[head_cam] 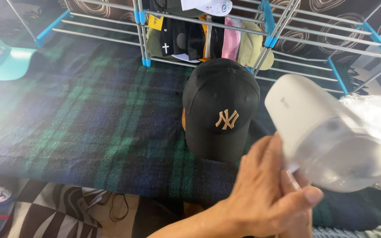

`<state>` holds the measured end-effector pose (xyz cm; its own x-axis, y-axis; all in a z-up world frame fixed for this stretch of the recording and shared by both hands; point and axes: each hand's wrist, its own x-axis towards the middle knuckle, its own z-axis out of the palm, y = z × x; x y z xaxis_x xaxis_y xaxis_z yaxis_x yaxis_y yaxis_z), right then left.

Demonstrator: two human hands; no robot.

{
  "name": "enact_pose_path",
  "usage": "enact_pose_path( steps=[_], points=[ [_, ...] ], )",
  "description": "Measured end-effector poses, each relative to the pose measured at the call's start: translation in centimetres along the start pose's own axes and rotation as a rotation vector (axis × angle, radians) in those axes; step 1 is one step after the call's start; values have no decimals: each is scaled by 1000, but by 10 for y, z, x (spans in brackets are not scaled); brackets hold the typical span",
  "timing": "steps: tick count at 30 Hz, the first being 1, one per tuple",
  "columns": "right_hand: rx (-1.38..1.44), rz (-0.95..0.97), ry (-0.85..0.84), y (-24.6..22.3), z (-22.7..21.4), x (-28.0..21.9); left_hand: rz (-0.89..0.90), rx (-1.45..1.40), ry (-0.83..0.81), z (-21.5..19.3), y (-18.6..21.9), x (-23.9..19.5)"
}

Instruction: The person uses a hair dryer to dry a black baseball cap placed on a wooden head-shaped form. They rotate the cap to dry different sides, then remove it from the form and place it on a metal rack with other caps.

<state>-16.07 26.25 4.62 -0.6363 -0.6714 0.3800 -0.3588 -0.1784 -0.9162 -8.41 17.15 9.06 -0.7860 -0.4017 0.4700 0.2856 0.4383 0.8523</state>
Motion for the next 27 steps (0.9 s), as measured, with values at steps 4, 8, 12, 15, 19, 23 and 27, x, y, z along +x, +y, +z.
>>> enact_pose_path(
  steps=[4,8,12,15,19,23,27],
  points=[
    [8,67,189,-16,-16,30,21,-48,-187,4,2,11],
    [-492,419,278,-44,-31,75,200,27,229,-2,-48,-19],
    [-623,515,88,-67,-41,116,-21,-154,681,-9,-120,-55],
    [-758,549,-22,-93,-30,135,-482,-438,723,-19,-137,-59],
    [-1050,522,-204,-113,-32,161,-610,-783,656,-17,-142,-41],
    [-1196,603,-261,-125,-27,168,-474,-1079,590,-11,-159,-35],
    [-1175,527,-275,-104,-41,163,-479,-1095,612,-12,-162,-36]
  ],
)
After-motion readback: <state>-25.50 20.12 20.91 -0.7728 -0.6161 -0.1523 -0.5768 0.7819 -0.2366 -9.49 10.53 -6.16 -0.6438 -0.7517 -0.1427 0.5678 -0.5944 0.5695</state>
